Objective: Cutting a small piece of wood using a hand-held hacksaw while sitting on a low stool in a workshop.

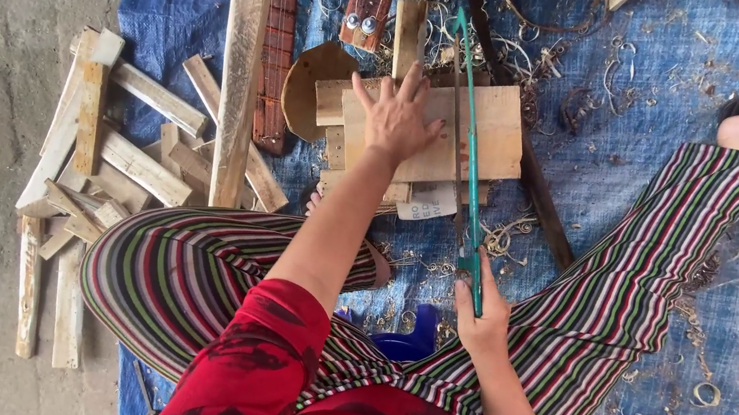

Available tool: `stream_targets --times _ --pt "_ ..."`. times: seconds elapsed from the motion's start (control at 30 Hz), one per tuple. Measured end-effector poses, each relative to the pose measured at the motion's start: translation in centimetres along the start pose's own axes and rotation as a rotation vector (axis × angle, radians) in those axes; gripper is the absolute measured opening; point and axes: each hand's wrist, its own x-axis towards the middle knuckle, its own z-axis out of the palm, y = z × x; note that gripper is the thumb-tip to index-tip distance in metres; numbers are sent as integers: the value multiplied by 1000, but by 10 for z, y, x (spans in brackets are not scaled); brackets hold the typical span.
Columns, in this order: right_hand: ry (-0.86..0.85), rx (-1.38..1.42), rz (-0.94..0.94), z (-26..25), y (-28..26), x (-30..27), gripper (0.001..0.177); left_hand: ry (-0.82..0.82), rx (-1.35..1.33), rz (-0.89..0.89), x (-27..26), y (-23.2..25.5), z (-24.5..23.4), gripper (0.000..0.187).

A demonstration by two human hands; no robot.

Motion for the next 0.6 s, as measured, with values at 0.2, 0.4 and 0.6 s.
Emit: stream_targets --times 0.2,0.4,0.6 --pt "41 57 -22 1 1 -1 56 -56 25 154 51 -22 52 87" --pt "53 137 -36 1 -12 -14 52 59 -88 115 25 -44 54 73" --pt "-25 95 5 -4 -31 -32 52 182 -23 -27 -11 -56 47 54"
